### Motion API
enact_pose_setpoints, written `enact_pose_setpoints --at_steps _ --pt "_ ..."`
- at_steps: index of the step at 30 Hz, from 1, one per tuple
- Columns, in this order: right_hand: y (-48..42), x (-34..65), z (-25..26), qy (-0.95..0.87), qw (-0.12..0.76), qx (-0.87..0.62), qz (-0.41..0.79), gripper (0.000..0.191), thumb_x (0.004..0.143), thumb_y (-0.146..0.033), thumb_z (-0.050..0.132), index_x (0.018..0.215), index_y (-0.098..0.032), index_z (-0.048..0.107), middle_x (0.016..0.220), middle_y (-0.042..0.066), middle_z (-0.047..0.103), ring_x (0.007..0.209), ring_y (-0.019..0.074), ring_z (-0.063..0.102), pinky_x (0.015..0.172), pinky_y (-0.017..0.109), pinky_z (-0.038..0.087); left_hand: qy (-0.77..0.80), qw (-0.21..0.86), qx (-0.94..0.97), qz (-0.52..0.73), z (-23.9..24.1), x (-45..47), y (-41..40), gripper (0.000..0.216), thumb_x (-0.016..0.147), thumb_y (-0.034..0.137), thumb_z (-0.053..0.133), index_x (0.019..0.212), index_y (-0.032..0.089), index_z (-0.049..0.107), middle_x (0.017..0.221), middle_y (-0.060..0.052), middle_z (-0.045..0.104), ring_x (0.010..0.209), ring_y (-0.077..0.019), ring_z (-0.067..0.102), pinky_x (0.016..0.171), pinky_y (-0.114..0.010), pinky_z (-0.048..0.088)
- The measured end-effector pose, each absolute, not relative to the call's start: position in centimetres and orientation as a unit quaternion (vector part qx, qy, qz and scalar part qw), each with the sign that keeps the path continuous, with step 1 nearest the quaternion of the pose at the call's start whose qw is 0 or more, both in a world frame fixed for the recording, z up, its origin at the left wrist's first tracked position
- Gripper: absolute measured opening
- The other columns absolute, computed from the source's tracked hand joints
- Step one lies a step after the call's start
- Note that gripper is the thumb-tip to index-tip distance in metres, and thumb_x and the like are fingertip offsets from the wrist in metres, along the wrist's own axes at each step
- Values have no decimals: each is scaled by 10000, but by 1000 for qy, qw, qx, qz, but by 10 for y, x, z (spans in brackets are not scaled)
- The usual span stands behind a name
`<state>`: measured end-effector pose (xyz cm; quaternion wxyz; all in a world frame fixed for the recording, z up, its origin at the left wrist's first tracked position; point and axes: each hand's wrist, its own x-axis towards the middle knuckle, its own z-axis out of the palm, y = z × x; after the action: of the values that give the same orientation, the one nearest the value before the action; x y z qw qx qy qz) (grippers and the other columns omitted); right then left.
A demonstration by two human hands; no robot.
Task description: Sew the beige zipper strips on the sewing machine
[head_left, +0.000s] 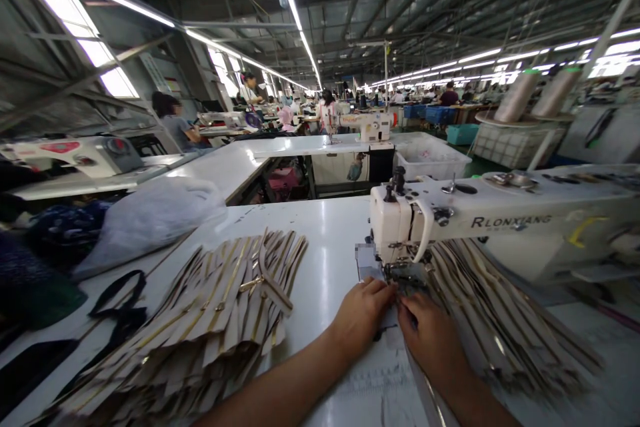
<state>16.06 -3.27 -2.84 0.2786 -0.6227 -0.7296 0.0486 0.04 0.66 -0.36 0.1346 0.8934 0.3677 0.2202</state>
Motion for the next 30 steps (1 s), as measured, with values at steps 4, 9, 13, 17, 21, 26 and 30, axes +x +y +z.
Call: enact_pose_setpoints --at_steps 4,9,13,17,21,26,30 --pt "-33 160 -27 -731 274 -623 49 310 919 -189 414 1014 -171 708 902 77 714 818 212 684 765 331 519 360 125 902 200 -1 0 7 309 929 154 516 1229 171 592 1056 -76 629 968 -226 547 881 -341 489" --pt "-32 162 -29 -728 286 -621 48 316 913 -200 417 1058 -161 696 950 83 724 854 213 686 800 339 524 363 137 896 216 -4 2 9 239 930 149 513 1139 165 626 1048 -74 608 975 -221 525 896 -336 482" --pt "-30 163 -31 -727 296 -618 56 314 898 -185 428 1075 -178 686 998 74 729 871 191 685 838 313 518 361 150 891 233 -5 3 10 215 920 137 525 1105 172 629 1062 -68 593 988 -218 517 929 -347 467" --pt "-29 162 -28 -735 266 -622 45 308 887 -165 419 1033 -181 690 973 76 726 874 202 684 819 321 521 362 147 895 215 2 4 11 230 909 111 509 1101 163 624 1067 -83 575 985 -220 524 925 -360 471" --pt "-30 159 -24 -746 226 -627 10 323 888 -157 395 1029 -186 684 964 85 717 872 222 683 755 330 527 362 134 903 190 9 5 11 247 897 96 502 1104 149 626 1072 -103 563 997 -230 524 916 -367 478" --pt "-30 159 -22 -753 211 -623 5 312 884 -150 414 1040 -201 680 958 68 708 841 208 683 711 308 523 371 120 903 181 8 5 11 249 894 90 503 1103 140 628 1043 -102 565 969 -225 529 902 -363 486" --pt "-31 158 -22 -756 193 -626 -5 319 885 -148 417 1060 -196 679 964 71 704 820 205 685 682 305 520 380 133 892 204 -5 5 15 245 905 107 501 1098 147 646 1033 -97 569 972 -216 538 898 -353 493"
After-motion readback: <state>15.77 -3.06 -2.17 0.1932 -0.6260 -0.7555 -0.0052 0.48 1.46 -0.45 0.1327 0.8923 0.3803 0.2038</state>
